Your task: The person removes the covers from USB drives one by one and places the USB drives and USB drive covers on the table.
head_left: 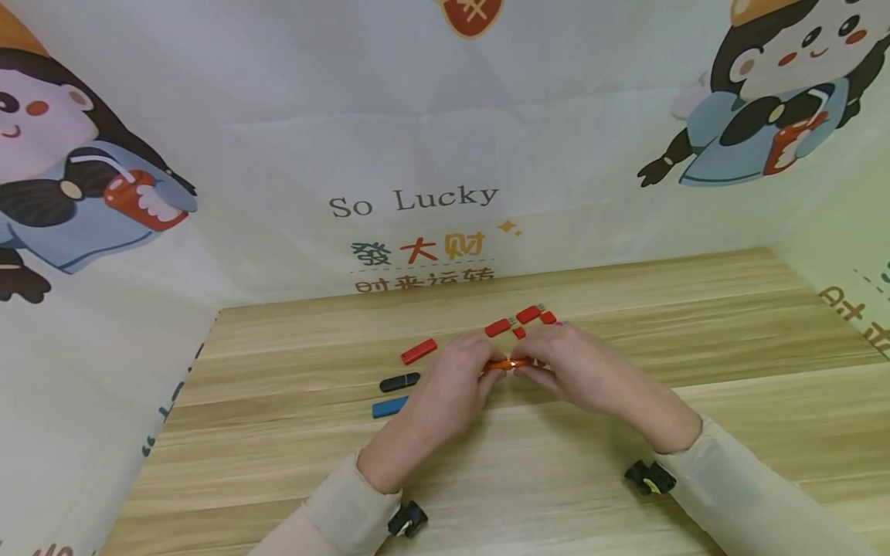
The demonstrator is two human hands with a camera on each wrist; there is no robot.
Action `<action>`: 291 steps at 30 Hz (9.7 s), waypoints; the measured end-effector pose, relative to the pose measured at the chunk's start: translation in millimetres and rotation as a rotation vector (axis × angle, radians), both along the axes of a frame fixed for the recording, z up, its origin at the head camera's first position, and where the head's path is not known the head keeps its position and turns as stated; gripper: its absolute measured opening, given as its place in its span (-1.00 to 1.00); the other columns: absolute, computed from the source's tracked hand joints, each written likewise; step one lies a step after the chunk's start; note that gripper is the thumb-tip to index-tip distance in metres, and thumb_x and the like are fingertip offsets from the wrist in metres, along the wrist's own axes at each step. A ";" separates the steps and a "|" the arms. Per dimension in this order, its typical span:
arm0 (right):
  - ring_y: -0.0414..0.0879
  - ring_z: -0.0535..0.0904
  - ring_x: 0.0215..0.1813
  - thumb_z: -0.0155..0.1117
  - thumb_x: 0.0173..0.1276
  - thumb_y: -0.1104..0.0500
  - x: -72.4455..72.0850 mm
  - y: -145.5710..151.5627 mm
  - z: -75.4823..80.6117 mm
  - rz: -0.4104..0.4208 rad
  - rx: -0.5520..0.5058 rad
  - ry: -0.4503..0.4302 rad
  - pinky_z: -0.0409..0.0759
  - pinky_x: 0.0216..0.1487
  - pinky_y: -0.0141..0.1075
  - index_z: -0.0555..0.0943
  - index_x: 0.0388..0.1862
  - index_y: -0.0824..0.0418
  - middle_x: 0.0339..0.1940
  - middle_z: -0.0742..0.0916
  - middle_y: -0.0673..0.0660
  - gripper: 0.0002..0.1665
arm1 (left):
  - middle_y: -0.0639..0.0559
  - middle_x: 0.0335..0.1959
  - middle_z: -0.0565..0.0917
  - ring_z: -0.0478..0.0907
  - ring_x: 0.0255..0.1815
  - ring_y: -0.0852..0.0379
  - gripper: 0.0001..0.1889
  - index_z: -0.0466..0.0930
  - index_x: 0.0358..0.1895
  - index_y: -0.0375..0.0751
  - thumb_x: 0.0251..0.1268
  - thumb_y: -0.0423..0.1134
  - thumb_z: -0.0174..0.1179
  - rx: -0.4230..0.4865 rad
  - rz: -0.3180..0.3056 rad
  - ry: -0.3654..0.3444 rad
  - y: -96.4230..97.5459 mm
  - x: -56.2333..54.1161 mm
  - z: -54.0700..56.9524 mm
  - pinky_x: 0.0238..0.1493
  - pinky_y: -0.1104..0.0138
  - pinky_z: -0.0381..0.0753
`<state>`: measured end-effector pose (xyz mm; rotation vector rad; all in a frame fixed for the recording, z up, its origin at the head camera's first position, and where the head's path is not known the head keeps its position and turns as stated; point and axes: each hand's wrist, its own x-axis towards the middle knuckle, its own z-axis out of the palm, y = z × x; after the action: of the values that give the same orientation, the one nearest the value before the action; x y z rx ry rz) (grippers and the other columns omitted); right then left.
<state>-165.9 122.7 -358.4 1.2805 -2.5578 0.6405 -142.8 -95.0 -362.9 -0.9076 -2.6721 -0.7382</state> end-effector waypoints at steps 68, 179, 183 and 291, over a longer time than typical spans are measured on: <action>-0.14 0.72 -0.25 0.60 0.26 0.32 15.5 44.7 6.6 -0.059 0.047 0.118 0.72 -0.17 -0.15 0.76 -0.24 0.13 -0.28 0.78 -0.05 -0.82 | -0.03 -0.06 0.71 0.63 0.01 0.06 -0.90 0.74 -0.02 -0.22 0.53 -0.34 0.30 -0.136 0.129 -0.237 28.1 -46.2 -4.3 0.13 0.20 0.65; -0.08 0.69 -0.21 0.59 0.33 0.26 -38.1 30.5 -5.2 -0.073 0.229 -0.061 0.72 -0.06 -0.11 0.80 -0.24 0.12 -0.27 0.78 -0.04 -0.91 | -0.10 0.22 0.62 0.50 0.32 -0.18 -0.47 0.61 0.36 -0.16 0.45 -0.01 0.41 -0.225 0.184 0.085 -21.0 12.5 1.4 0.35 -0.08 0.50; -0.08 0.69 -0.20 0.61 0.31 0.25 -42.1 28.9 -6.4 -0.070 0.233 -0.058 0.72 -0.03 -0.09 0.81 -0.25 0.12 -0.27 0.79 -0.05 -0.90 | -0.15 0.29 0.60 0.47 0.37 -0.20 -0.44 0.59 0.36 -0.17 0.42 0.00 0.43 -0.238 0.187 0.083 -26.1 16.3 0.0 0.40 -0.11 0.46; 0.24 0.55 0.36 0.51 0.44 0.01 10.8 41.0 -5.1 -0.222 0.164 -0.022 0.46 0.38 0.29 0.61 0.40 0.21 0.34 0.67 0.23 -0.36 | -0.29 0.08 0.63 0.58 0.08 -0.25 -0.52 0.61 0.26 -0.45 0.55 -0.10 0.32 -0.319 0.369 -0.254 -67.9 -47.4 -8.8 0.18 -0.04 0.61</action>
<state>-155.1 163.7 -363.5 1.0160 -2.7662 0.4108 -190.2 -163.0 -371.8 -0.3731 -3.1162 -0.3702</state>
